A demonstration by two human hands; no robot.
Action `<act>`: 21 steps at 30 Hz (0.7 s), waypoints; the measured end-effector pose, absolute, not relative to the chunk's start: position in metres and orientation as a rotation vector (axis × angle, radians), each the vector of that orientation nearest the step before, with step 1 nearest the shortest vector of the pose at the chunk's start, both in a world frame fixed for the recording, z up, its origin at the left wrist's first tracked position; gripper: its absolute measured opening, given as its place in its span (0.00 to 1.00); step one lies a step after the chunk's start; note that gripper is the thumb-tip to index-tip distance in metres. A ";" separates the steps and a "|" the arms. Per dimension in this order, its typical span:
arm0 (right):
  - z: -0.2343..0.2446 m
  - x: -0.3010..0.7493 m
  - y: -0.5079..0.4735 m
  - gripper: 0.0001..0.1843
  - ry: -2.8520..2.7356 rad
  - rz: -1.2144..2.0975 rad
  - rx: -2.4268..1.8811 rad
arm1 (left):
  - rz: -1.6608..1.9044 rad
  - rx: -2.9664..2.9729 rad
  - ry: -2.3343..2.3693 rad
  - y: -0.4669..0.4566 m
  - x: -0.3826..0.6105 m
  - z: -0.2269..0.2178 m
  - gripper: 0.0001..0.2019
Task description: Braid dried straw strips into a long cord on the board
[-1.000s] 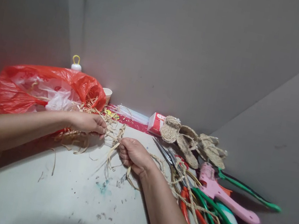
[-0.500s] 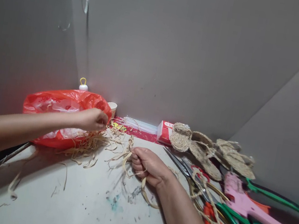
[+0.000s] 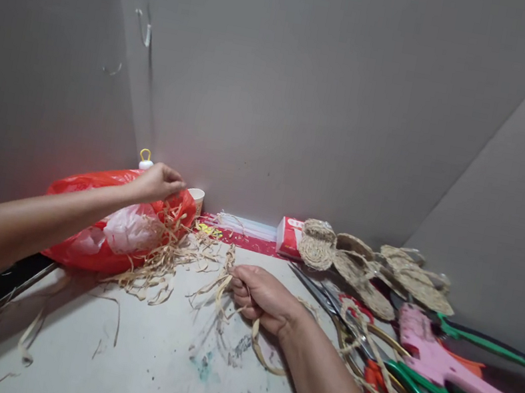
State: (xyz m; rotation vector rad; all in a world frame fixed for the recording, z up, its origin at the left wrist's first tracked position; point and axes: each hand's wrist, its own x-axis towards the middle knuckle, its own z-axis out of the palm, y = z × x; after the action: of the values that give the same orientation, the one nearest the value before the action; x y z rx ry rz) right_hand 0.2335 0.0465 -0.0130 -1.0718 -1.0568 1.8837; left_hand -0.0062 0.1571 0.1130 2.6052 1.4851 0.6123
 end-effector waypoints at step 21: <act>-0.012 0.233 0.046 0.17 -1.149 1.863 -1.076 | 0.924 2.420 1.315 0.179 -0.041 0.128 0.19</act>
State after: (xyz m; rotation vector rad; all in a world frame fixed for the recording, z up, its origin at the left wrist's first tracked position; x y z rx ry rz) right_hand 0.2328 0.0463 -0.0123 -1.0760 -1.1492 1.8633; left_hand -0.0411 0.1787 0.1281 2.4201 1.3154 0.9238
